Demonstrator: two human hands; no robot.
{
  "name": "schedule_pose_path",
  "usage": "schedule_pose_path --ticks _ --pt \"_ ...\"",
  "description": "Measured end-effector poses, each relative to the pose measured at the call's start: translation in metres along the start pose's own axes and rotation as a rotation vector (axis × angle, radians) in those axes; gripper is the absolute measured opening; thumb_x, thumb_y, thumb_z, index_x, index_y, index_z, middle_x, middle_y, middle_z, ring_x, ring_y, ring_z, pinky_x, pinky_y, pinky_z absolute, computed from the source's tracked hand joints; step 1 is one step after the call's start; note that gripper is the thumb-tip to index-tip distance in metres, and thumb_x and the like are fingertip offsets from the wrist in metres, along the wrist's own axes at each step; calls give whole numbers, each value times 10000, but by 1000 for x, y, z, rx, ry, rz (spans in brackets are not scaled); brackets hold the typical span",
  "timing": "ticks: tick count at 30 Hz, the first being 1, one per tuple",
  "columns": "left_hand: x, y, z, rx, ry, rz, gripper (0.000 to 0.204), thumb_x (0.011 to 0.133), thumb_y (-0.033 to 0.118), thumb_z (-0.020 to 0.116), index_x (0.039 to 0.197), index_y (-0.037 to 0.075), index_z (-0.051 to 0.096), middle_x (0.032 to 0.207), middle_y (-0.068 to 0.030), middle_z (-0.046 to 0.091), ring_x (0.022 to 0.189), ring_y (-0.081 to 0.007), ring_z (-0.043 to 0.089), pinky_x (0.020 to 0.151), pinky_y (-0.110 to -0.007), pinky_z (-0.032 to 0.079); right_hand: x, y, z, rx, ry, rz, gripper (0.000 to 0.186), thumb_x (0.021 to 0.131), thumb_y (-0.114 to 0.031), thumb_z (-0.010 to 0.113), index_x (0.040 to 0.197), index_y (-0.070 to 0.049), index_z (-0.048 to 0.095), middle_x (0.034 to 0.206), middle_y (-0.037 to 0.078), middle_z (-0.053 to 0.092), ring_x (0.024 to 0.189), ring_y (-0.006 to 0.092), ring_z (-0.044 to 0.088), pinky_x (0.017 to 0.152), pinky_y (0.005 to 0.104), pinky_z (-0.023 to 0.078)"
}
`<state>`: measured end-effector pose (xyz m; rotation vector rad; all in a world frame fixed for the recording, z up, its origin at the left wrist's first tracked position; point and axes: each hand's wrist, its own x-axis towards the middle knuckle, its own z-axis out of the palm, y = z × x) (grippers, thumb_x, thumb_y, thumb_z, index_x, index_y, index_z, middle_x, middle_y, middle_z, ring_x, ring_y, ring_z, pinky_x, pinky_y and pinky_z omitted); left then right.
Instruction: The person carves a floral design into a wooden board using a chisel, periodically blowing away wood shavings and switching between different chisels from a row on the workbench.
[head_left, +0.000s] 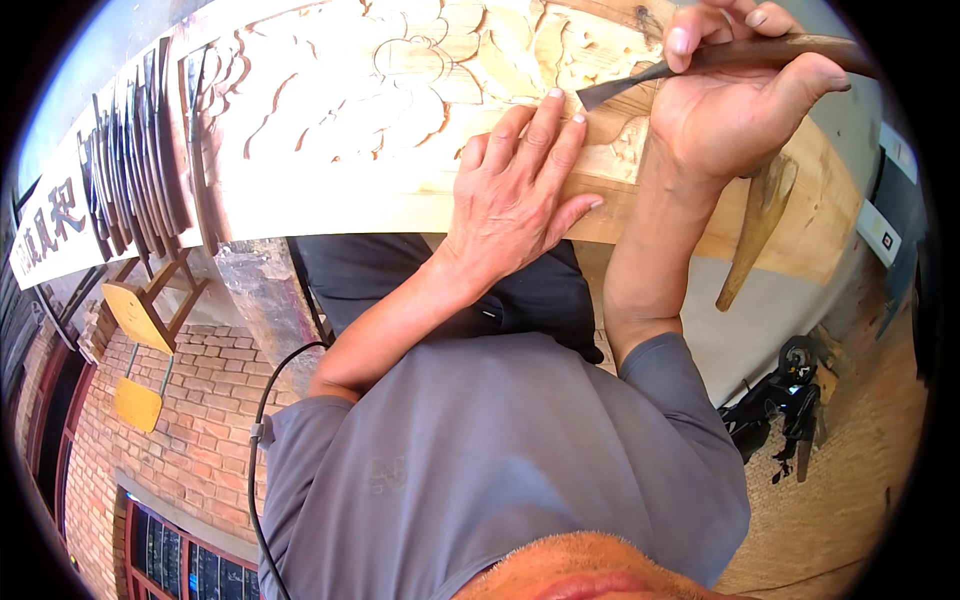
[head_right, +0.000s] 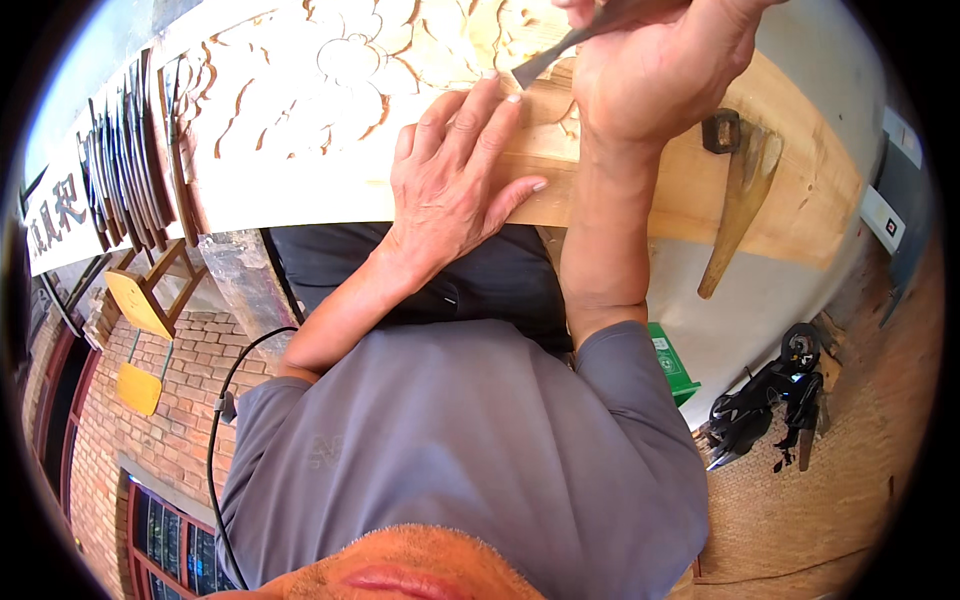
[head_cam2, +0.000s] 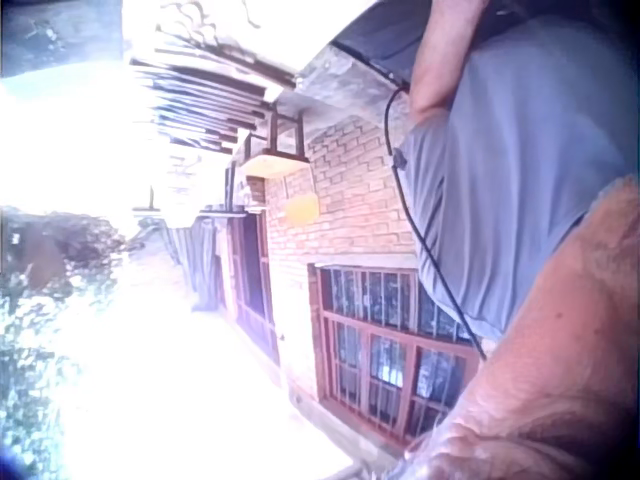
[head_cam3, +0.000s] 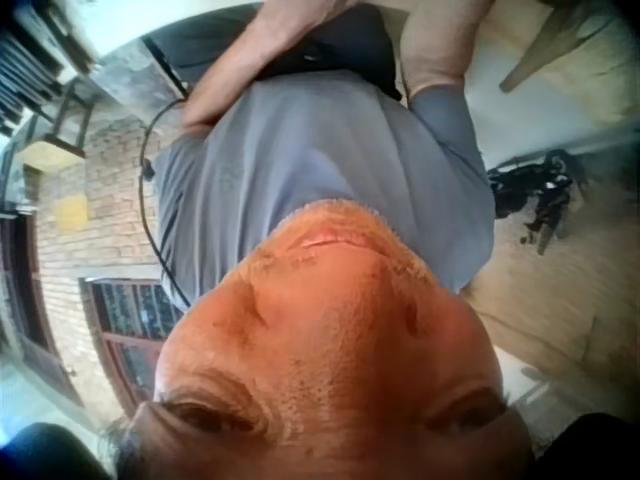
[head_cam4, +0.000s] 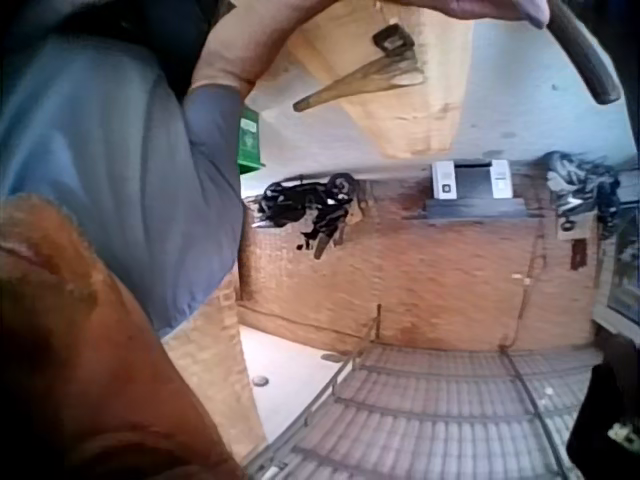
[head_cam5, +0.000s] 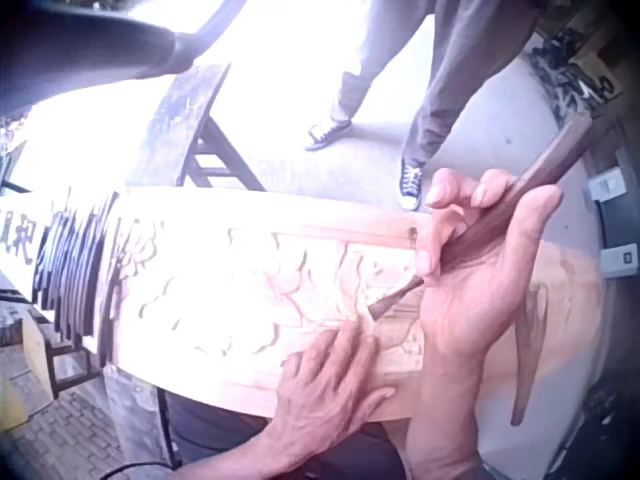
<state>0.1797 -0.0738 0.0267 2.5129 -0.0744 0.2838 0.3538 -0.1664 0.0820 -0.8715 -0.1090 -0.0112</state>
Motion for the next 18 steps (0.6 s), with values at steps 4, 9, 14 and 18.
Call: schedule_pose_path --ticks 4,9,14,18 --pt "-12 -7 5 -30 39 -11 612 891 445 832 1365 79 706 1433 -116 686 1150 -309 657 851 -395 485 -1 -4 33 -177 -6 52 646 1127 -683 370 873 -107 517 659 77 529 448 140 421 382 255 308" --pt "-12 -4 8 -103 80 77 639 869 413 855 1380 66 693 1460 -138 672 1090 -310 673 885 -381 524 2 13 7 -108 -54 44 697 1109 -739 324 774 -135 416 573 46 435 425 133 373 381 250 268" --pt "-9 0 9 19 -68 87 733 926 444 759 1531 66 587 1639 -172 511 1151 -281 624 831 -347 504 0 18 2 -99 -122 13 704 1107 -747 296 763 -140 388 541 43 407 423 131 352 387 255 252" --pt "-8 0 8 108 -100 97 772 918 472 752 1550 69 567 1672 -184 466 1187 -269 603 832 -338 487 -4 19 7 -108 -113 28 704 1108 -747 285 762 -142 384 535 44 401 420 130 344 388 256 253"
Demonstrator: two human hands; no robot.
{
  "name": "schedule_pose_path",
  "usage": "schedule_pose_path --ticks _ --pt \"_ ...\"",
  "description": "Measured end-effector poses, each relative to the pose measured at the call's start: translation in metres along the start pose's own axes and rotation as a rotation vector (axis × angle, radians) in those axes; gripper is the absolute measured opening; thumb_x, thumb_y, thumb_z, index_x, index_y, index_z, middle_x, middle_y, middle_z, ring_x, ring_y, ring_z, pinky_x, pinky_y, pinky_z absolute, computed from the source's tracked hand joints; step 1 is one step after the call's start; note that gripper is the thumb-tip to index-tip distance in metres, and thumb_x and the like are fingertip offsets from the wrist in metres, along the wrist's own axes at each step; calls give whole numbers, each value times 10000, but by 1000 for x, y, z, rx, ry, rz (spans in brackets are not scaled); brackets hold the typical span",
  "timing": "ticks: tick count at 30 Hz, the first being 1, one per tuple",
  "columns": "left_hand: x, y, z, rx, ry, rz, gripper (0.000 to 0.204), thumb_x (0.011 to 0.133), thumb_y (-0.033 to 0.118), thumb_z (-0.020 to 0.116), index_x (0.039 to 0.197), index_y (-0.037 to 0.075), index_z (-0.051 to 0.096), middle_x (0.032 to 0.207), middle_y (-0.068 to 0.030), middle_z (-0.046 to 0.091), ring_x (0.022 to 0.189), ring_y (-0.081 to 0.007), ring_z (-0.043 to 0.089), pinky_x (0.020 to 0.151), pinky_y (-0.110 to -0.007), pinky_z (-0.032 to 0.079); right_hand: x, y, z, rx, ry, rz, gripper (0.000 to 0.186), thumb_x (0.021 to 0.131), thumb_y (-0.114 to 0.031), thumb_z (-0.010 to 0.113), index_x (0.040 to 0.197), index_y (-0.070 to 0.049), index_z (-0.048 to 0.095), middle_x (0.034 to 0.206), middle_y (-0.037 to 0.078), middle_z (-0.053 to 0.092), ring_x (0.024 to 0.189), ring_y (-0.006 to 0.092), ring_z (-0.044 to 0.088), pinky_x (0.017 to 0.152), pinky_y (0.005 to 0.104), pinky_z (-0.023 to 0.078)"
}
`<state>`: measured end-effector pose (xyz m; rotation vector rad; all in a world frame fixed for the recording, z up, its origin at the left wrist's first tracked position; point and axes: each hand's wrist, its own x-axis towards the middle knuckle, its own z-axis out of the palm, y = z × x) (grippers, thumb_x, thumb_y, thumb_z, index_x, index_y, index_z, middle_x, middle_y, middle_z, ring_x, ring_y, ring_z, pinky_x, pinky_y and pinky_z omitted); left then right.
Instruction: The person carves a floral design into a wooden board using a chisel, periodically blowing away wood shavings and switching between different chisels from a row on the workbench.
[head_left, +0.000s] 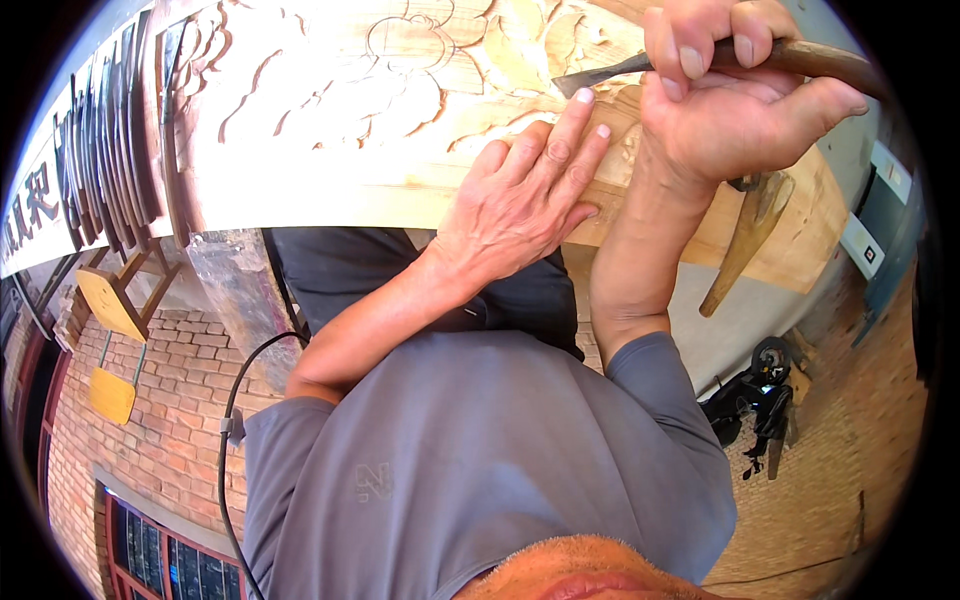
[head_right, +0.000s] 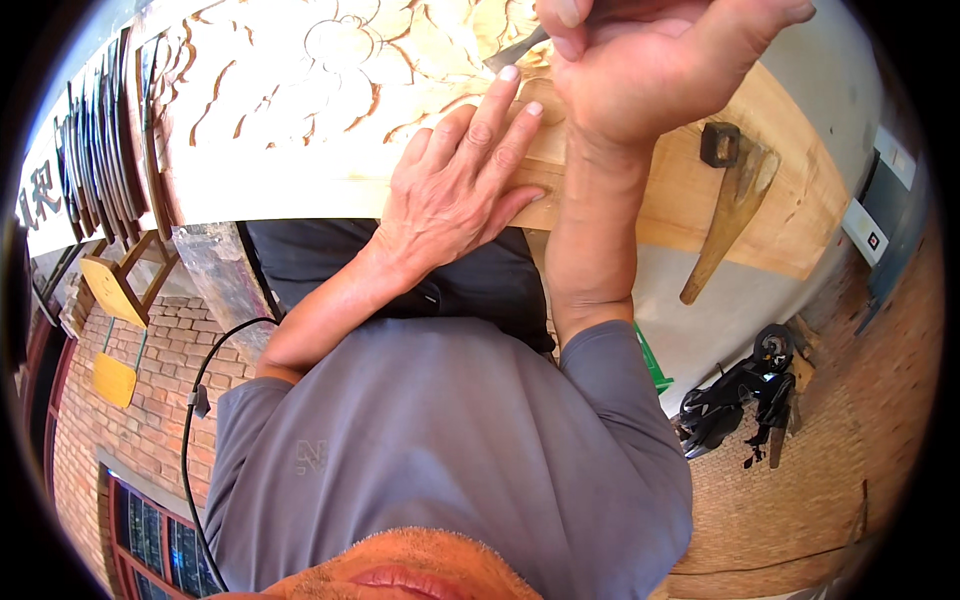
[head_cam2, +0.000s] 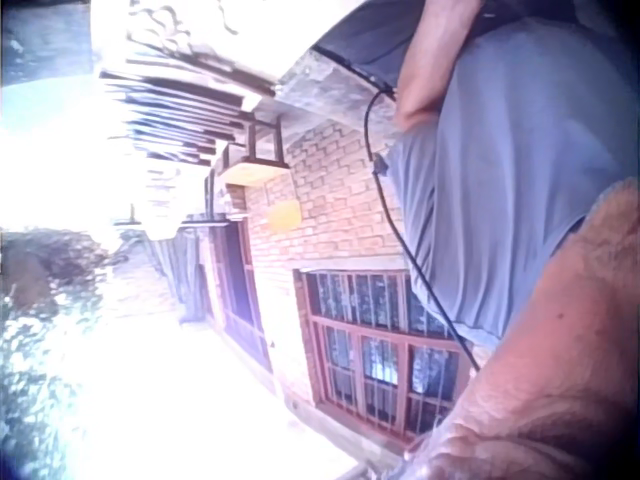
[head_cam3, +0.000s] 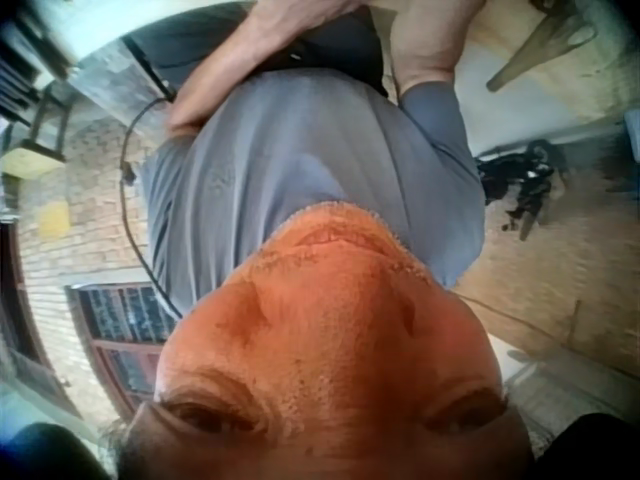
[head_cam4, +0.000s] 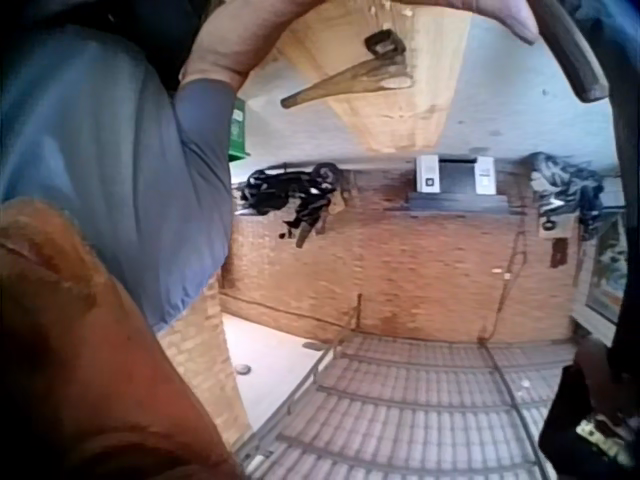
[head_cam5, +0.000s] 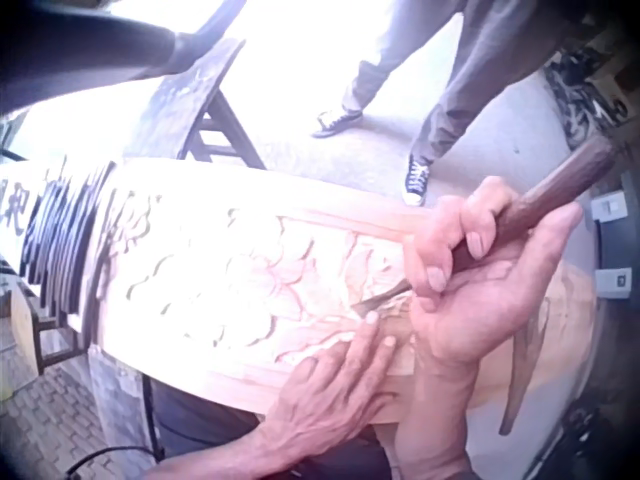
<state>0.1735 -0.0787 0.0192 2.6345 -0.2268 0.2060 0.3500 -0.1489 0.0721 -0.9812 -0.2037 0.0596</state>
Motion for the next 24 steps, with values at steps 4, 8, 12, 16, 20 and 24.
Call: schedule_pose_path --ticks 4,8,12,16,20,24 --pt "0 1 0 35 -19 -5 756 898 508 775 1524 112 620 1683 -156 465 1156 -270 618 850 -340 509 0 -1 -2 0 -43 -1 713 1105 -756 267 762 -142 382 530 49 406 413 131 329 392 251 252" --pt "-1 1 1 31 -16 -3 691 917 499 765 1477 108 660 1679 -160 469 1181 -276 613 849 -338 508 -4 0 1 -37 -50 7 728 1100 -768 256 762 -134 380 519 49 401 405 134 324 393 246 248" --pt "-7 -1 5 -36 75 25 558 908 432 804 1327 73 722 1584 -159 569 1144 -256 647 822 -332 526 -7 2 10 -120 -15 46 740 1101 -767 248 762 -123 382 510 47 395 400 138 331 391 247 248" --pt "-10 -5 6 -178 248 112 340 856 264 877 1089 40 771 1317 -131 736 941 -218 704 707 -297 545 -3 1 7 -99 -28 70 730 1107 -757 260 767 -126 395 513 48 401 405 137 344 393 255 246" --pt "-17 -7 9 -273 384 177 220 826 174 886 964 46 772 1064 -92 776 780 -194 698 617 -273 529 -2 4 3 -44 13 81 714 1104 -757 290 776 -133 405 526 41 403 414 132 354 393 259 245" --pt "-21 -6 7 -314 466 192 188 805 154 888 889 65 746 880 -48 740 649 -159 645 562 -260 507 -6 3 3 9 22 120 712 1088 -776 326 788 -136 409 542 34 411 426 129 374 397 252 252"
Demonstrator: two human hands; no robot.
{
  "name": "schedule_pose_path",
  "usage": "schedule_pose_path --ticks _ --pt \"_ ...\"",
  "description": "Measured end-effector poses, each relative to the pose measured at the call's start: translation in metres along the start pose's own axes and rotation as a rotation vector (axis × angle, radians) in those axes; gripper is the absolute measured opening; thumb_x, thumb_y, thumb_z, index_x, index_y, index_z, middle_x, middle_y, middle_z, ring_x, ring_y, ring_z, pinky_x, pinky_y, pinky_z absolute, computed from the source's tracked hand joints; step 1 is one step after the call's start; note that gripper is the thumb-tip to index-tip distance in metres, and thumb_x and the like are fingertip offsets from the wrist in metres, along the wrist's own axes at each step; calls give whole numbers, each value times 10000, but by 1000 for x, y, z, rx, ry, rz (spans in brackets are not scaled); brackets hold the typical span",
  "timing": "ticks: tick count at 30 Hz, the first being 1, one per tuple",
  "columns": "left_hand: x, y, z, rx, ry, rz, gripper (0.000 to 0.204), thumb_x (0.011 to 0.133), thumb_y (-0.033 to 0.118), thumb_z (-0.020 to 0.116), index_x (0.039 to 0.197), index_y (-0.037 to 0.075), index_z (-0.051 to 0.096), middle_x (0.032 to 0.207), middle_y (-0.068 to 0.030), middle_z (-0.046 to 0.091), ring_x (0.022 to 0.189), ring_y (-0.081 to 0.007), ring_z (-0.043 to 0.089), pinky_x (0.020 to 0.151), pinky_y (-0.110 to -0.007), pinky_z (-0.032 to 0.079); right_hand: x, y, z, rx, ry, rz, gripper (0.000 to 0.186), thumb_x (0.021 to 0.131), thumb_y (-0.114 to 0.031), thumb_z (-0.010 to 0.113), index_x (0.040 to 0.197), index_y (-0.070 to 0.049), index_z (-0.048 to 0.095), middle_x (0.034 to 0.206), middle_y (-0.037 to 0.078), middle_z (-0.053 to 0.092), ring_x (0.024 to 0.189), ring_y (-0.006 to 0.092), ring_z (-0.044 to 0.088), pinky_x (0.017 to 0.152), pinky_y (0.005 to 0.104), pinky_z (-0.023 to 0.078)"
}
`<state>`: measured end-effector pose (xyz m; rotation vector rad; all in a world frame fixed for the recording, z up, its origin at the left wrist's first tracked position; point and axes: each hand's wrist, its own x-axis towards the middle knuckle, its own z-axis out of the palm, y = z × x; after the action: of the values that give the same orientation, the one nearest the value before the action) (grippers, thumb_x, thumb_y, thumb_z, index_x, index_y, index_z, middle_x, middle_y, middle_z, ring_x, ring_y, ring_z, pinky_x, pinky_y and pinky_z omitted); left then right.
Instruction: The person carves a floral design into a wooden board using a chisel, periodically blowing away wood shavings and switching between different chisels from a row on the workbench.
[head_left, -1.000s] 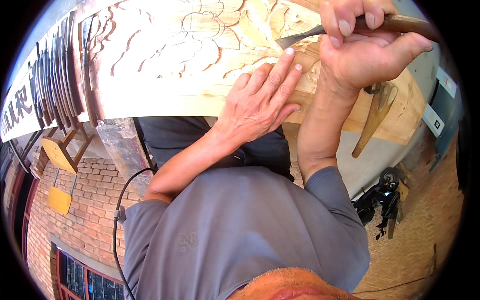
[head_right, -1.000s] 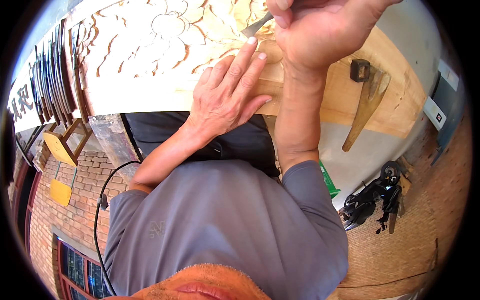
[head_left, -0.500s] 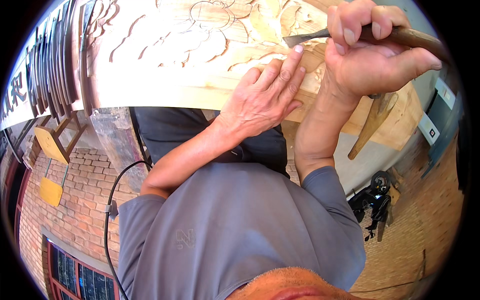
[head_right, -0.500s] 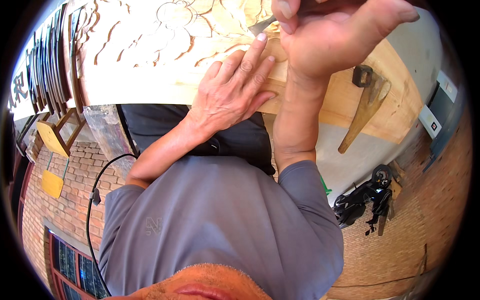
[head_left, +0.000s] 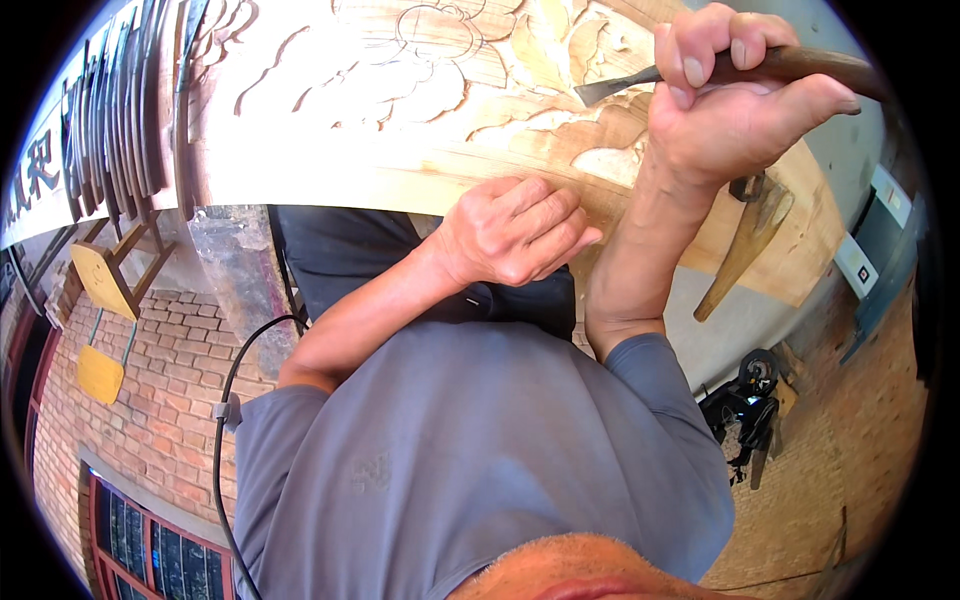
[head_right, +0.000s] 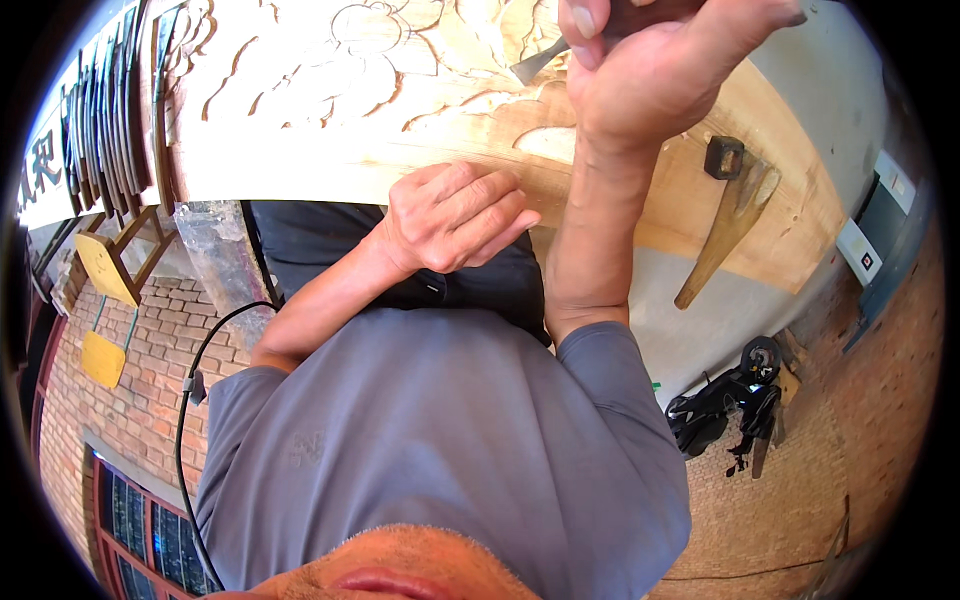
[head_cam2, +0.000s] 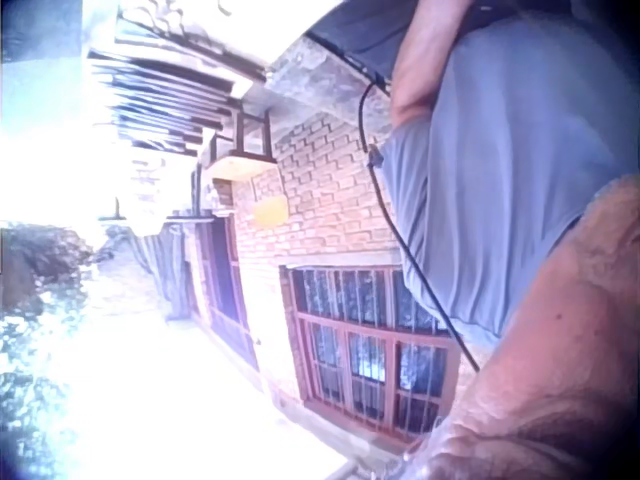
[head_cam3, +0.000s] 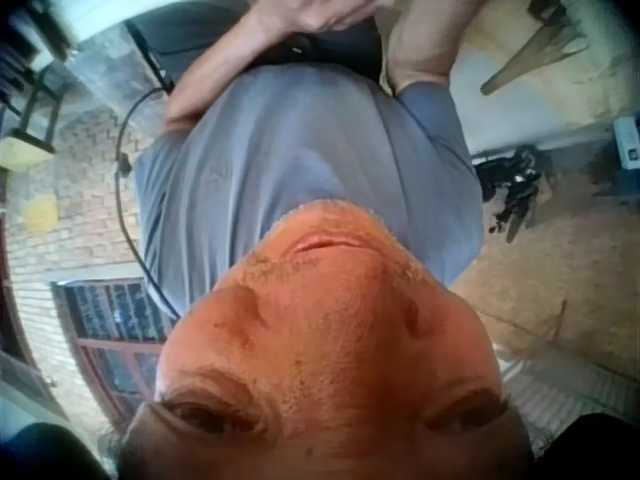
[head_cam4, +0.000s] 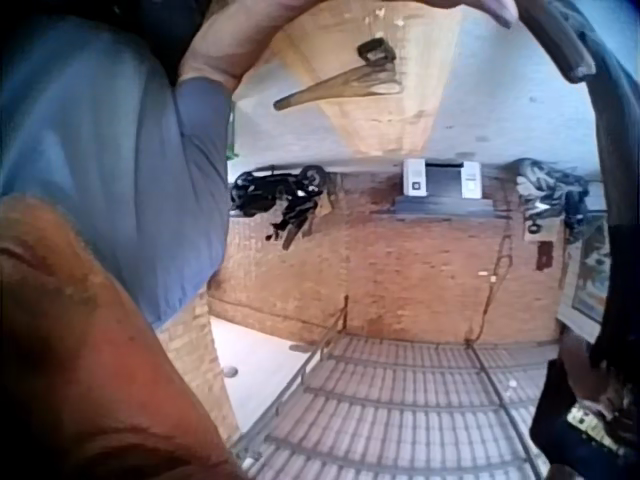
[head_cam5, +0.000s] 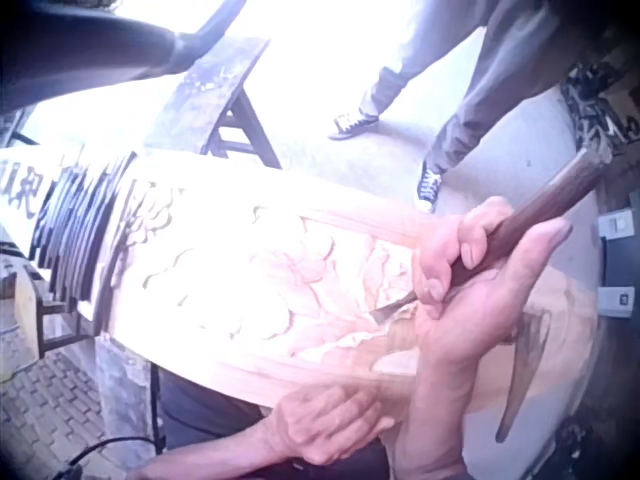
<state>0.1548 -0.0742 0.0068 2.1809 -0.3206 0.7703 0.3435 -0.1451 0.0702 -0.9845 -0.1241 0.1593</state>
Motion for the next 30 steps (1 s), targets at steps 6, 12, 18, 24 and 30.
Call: schedule_pose_path --ticks 6,12,18,24,30 --pt "-1 -1 -1 3 32 33 172 807 157 877 841 78 728 856 -37 728 608 -141 609 533 -261 492 -17 9 48 -259 101 -65 718 1054 -781 434 845 -98 512 628 25 486 481 142 470 421 271 338" --pt "-6 -3 -10 -58 14 92 204 809 202 882 802 85 714 823 -24 702 609 -143 602 526 -273 492 -21 -9 25 -284 156 -292 845 988 -894 342 852 -75 504 672 75 511 504 183 477 377 290 327" --pt "-6 16 -21 -114 -51 86 231 813 241 897 806 98 716 827 -16 698 618 -142 603 525 -270 488 -58 -37 11 -495 194 -280 626 1130 -588 452 1039 25 546 752 193 627 500 198 512 466 269 406" --pt "17 16 -61 188 -276 -314 492 921 325 836 1314 56 713 1353 -114 738 1273 -326 691 1039 -444 546 -86 -50 -4 -630 -121 -433 378 1144 -277 586 1247 86 557 1045 255 749 584 153 633 544 237 498" --pt "-43 26 -166 -153 -381 -955 494 1037 445 699 1258 4 721 1145 -136 753 1047 -229 710 921 -387 561 -109 -3 23 -954 -684 -791 248 931 -238 712 1074 -35 695 934 68 748 715 169 682 628 305 560"
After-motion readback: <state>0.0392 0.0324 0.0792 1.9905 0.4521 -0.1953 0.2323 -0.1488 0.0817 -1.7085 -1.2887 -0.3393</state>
